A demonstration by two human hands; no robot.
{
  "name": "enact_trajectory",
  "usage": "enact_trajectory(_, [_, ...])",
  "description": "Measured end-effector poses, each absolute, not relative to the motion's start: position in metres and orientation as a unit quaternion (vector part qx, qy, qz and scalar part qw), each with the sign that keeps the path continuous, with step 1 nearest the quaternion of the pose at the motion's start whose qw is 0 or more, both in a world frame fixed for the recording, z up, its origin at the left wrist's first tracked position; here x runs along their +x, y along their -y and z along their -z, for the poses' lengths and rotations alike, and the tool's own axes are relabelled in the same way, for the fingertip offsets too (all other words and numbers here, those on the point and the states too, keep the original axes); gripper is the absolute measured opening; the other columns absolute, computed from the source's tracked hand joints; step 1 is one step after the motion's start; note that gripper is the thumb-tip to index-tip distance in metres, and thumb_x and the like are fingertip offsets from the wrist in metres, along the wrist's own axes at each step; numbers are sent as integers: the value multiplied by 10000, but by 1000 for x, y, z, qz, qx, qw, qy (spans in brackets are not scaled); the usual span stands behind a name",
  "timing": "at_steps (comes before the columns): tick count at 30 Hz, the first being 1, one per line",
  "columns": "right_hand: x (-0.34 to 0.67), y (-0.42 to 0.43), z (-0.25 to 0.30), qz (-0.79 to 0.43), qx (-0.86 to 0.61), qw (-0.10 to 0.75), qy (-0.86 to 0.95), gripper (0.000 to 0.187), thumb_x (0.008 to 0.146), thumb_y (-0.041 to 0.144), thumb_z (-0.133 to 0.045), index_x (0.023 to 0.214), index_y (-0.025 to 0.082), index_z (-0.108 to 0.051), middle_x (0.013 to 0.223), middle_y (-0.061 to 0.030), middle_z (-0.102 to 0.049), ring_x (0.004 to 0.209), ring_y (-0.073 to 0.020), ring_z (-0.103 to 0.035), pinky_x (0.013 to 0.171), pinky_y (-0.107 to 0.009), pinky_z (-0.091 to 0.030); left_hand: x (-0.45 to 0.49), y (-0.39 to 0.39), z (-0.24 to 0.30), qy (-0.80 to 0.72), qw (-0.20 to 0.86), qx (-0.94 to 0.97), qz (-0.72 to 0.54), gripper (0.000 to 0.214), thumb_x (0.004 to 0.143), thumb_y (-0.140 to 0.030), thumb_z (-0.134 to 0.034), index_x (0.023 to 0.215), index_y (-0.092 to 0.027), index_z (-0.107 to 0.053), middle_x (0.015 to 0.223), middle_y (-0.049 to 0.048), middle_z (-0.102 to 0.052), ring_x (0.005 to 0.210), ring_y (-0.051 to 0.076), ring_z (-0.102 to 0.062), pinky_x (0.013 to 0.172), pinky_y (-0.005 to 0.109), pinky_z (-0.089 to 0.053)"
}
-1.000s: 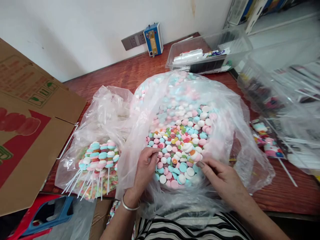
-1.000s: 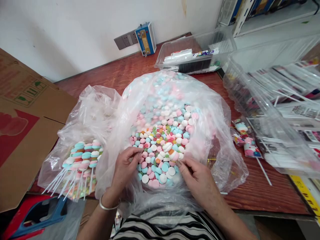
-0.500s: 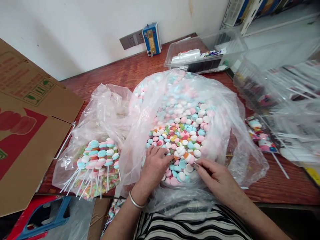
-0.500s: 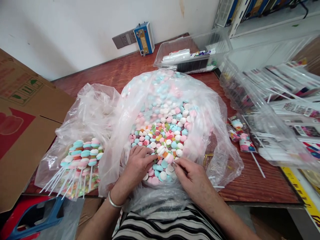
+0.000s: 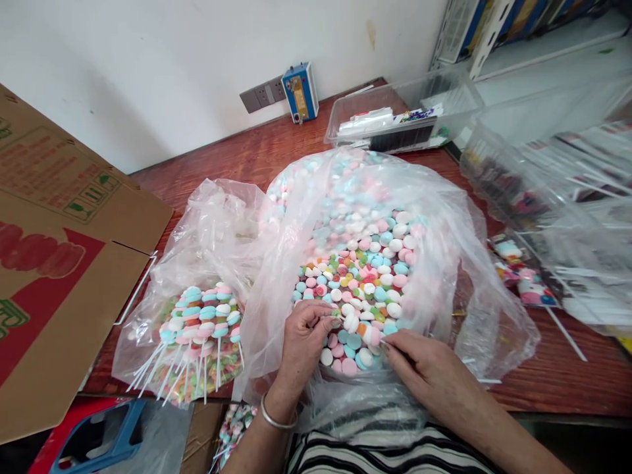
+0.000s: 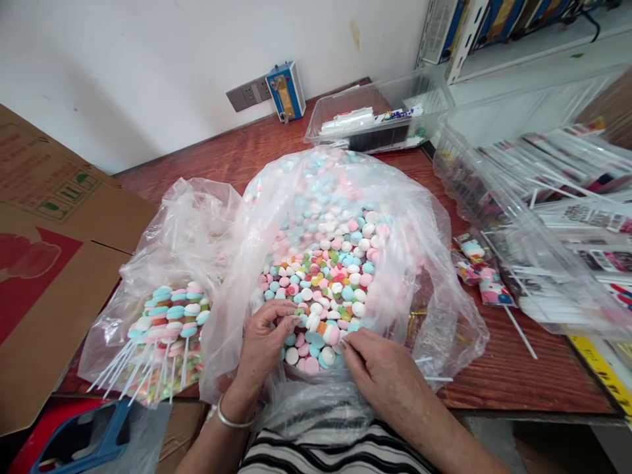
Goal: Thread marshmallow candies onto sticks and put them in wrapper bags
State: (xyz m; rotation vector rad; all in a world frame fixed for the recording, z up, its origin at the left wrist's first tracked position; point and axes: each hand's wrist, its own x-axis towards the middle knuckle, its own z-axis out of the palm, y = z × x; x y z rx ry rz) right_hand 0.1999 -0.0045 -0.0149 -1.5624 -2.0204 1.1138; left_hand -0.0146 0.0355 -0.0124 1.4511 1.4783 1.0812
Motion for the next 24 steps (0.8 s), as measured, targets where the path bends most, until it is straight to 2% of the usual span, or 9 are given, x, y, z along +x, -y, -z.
enact_trajectory(5, [199,8,18,-407,-548,187,707,325,987,309,-374,817,205,-630,799,-57,-658,753,-210,-606,686,-315,-423,-14,-30,16,-577,447,544,-414,52,734,-211,-736,783,-202,-749,910,69,-734,913,214,-654,845,336,-496])
enact_trajectory(8, [198,9,19,-422,-535,204,703,300,986,290,-389,851,204,-643,828,-56,-669,775,-208,-608,702,-311,-430,-12,-30,17,-575,546,448,-414,123,749,-299,-739,788,-183,-730,744,32,-695,695,157,-629,655,268,-492])
enact_trajectory(11, [197,8,20,-435,-521,230,697,284,982,282,-398,877,208,-651,855,-59,-678,802,-212,-614,723,-308,-444,-8,-34,15,-529,662,335,-412,227,698,-357,-786,766,-173,-671,648,-13,-623,518,97,-524,479,210,-392])
enact_trajectory(15, [197,6,23,-459,-518,284,664,269,978,305,-408,944,228,-663,938,-59,-699,891,-228,-633,790,-312,-471,-8,-43,8,-483,717,342,-368,275,660,-337,-822,812,-164,-671,697,-2,-633,559,89,-534,502,194,-384])
enact_trajectory(18, [199,3,22,-442,-549,324,631,262,955,334,-454,851,211,-661,809,-43,-685,782,-215,-632,718,-288,-475,-14,-50,6,-516,651,427,-357,244,746,-340,-756,931,-191,-700,777,22,-673,659,128,-595,608,234,-447])
enact_trajectory(21, [203,1,19,-411,-589,338,608,283,939,348,-476,752,198,-625,669,-16,-617,639,-180,-577,605,-261,-440,-22,-52,8,-579,472,561,-357,134,814,-294,-683,906,-205,-725,842,40,-676,785,168,-614,704,276,-468])
enact_trajectory(24, [207,-1,16,-393,-596,354,604,259,935,326,-461,772,199,-617,698,-12,-620,654,-171,-569,599,-249,-433,-24,-50,14,-583,315,693,-285,105,839,-190,-637,857,-217,-737,824,37,-658,828,185,-596,753,303,-461])
